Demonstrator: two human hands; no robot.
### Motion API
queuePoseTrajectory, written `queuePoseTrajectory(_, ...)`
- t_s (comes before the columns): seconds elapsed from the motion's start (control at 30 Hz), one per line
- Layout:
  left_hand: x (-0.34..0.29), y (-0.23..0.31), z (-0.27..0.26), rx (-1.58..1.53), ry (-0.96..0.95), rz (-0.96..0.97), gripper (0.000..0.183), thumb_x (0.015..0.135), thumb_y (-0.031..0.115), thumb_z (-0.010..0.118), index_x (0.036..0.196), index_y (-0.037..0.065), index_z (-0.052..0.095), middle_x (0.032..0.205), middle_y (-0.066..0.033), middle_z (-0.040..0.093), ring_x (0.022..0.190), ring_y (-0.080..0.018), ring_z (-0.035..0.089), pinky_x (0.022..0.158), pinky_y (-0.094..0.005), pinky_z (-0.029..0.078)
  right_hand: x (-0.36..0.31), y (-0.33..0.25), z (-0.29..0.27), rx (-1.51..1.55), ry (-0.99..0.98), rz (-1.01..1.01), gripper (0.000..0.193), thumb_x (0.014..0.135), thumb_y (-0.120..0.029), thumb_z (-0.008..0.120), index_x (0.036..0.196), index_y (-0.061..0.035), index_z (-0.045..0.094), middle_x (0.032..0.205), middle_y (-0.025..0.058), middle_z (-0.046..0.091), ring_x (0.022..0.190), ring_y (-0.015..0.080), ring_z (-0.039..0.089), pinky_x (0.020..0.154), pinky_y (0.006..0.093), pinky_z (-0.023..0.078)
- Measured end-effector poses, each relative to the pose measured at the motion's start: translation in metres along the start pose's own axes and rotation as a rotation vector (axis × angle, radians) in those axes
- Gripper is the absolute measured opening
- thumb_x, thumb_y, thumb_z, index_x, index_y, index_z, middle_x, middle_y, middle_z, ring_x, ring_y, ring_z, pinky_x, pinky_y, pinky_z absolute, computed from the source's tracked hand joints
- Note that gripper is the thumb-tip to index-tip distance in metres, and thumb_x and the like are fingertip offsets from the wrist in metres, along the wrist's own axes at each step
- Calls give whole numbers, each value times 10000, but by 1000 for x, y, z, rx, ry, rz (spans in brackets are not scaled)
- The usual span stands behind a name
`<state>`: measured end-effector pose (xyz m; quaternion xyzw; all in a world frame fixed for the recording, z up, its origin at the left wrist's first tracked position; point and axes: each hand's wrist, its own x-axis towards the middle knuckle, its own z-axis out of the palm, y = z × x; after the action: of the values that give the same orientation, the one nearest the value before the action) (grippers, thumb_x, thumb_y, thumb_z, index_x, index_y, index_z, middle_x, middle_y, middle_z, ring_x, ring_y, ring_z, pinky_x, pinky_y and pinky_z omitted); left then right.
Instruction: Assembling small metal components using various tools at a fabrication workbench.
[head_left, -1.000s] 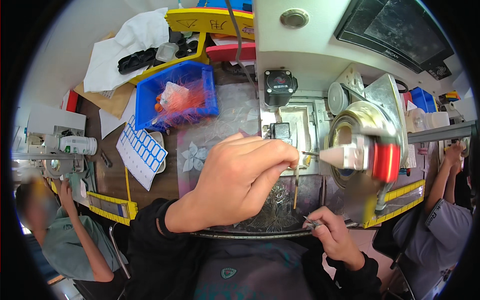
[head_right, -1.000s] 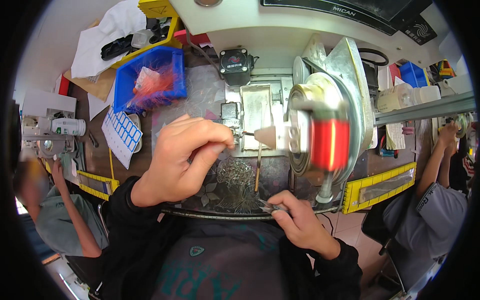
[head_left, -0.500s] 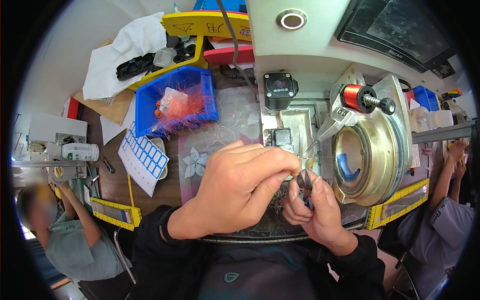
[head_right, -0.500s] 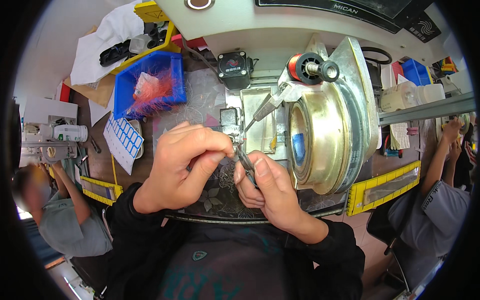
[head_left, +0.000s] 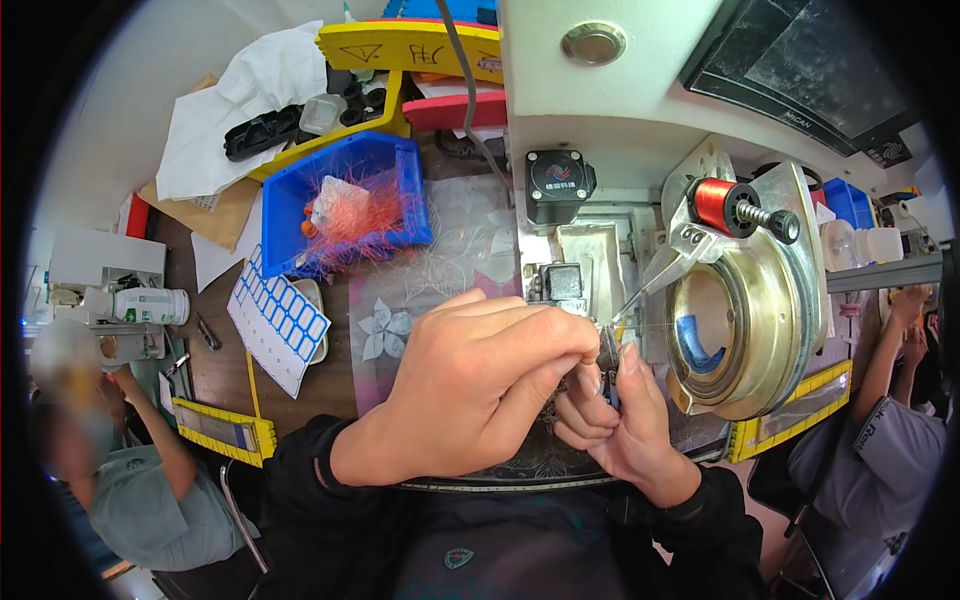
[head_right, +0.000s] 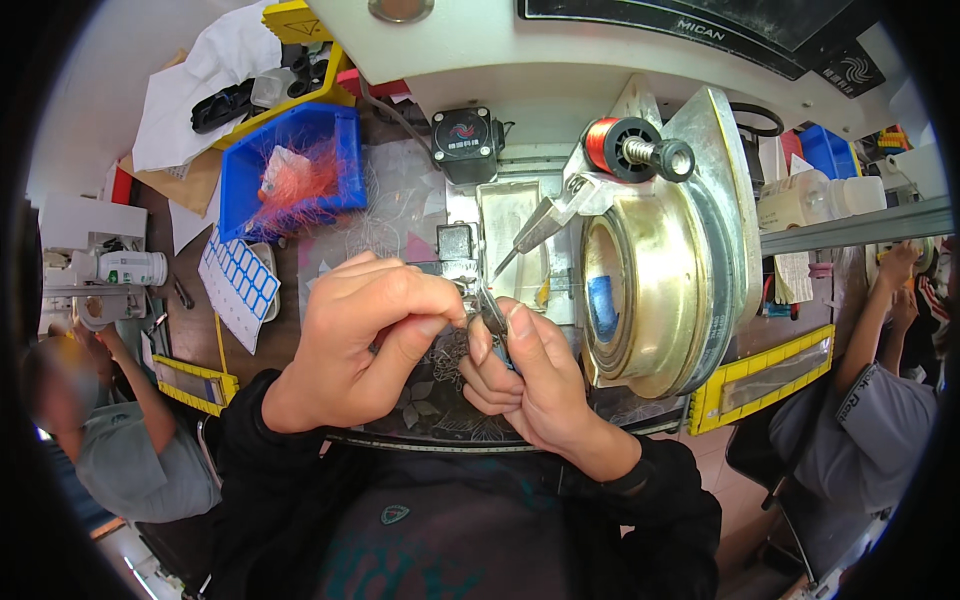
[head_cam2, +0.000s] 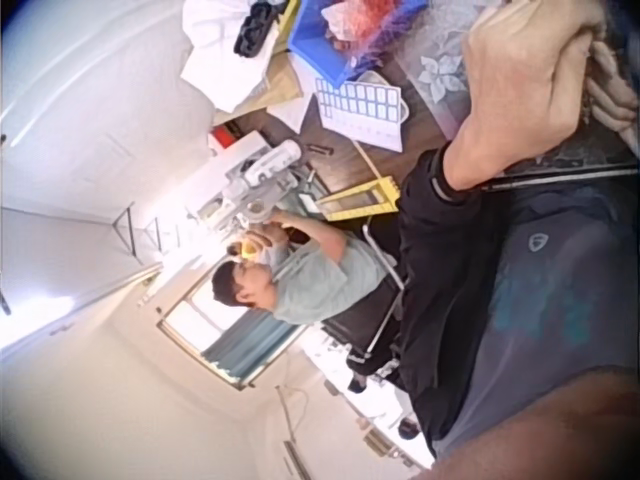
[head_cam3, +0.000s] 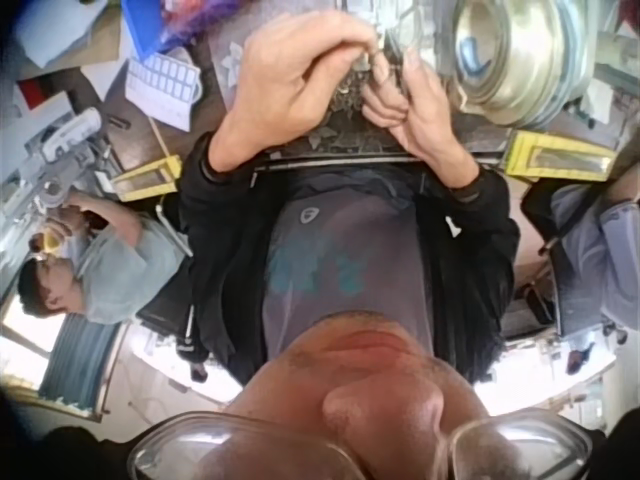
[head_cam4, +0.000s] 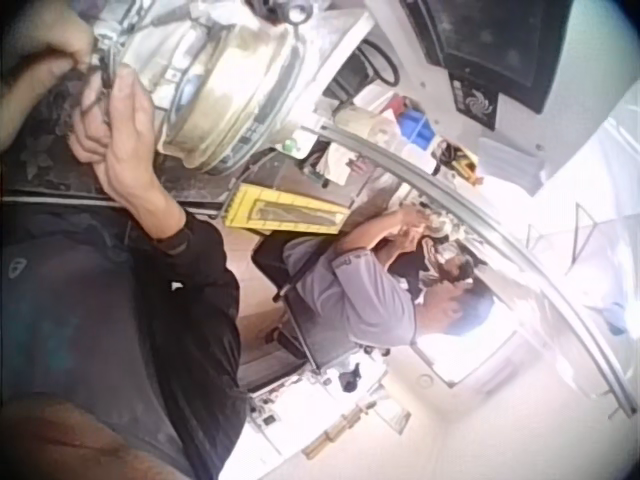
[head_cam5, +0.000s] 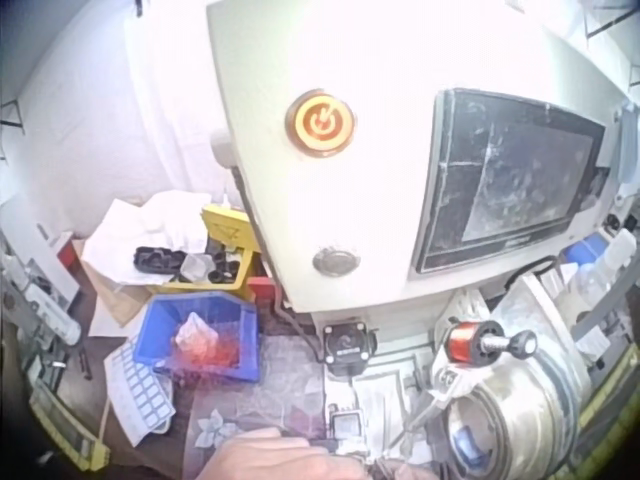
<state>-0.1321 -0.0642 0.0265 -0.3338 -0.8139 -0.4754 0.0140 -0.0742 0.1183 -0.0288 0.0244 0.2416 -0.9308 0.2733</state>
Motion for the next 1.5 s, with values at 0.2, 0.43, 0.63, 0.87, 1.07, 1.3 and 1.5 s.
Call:
queuePoseTrajectory(0.2,0,-1,-3,-20,-16,14,76,886,41,631,954,72,643,790,-35,658,626,-205,580,600,-324,372,1,-5,0,-71,39,17,397,1093,-400,382,953,-45,493,589,-65,265,480,47,228,438,218,207)
queuePoseTrajectory(0.43,-7,-1,-13,-171,106,-182,94,1003,79,527,1031,33,605,700,-29,578,594,-89,502,559,-276,379,-21,-12,-1,-391,-74,217,396,1080,-326,434,984,18,607,595,-46,403,500,38,295,452,232,242)
queuePoseTrajectory(0.63,-10,-18,-66,-140,280,-392,296,1010,52,467,1299,0,492,658,-28,559,539,-104,517,531,-295,424,-61,-31,-1,-884,60,337,263,1031,-210,522,1046,15,659,790,13,636,691,47,484,648,223,421)
queuePoseTrajectory(0.87,-20,-67,-137,898,160,-331,394,1001,57,451,1391,5,458,1127,-186,697,1036,-413,648,889,-478,490,-86,-42,-18,-1485,296,90,229,939,-187,641,1028,23,661,778,140,674,695,171,646,648,308,483)
queuePoseTrajectory(1.07,-12,-39,-109,941,224,-124,332,861,14,574,1193,4,591,1061,-176,636,1061,-370,566,856,-470,463,-90,-33,-43,-1796,387,-241,294,887,-216,721,1098,-20,666,752,177,660,670,362,626,632,378,489)
queuePoseTrajectory(1.3,-31,-16,-43,608,20,-38,319,852,49,586,1163,-25,604,1029,-158,641,1001,-342,581,855,-459,466,-97,-44,-55,-2194,379,-420,256,850,-108,696,1101,-64,680,868,118,647,782,313,575,730,404,406)
queuePoseTrajectory(1.5,-40,-37,15,462,-61,-45,581,886,136,614,1395,-73,426,1307,-236,527,1230,-374,500,980,-449,445,-105,-52,-71,-2314,634,-501,226,836,-79,700,1039,-47,604,921,116,602,888,334,557,775,416,386)
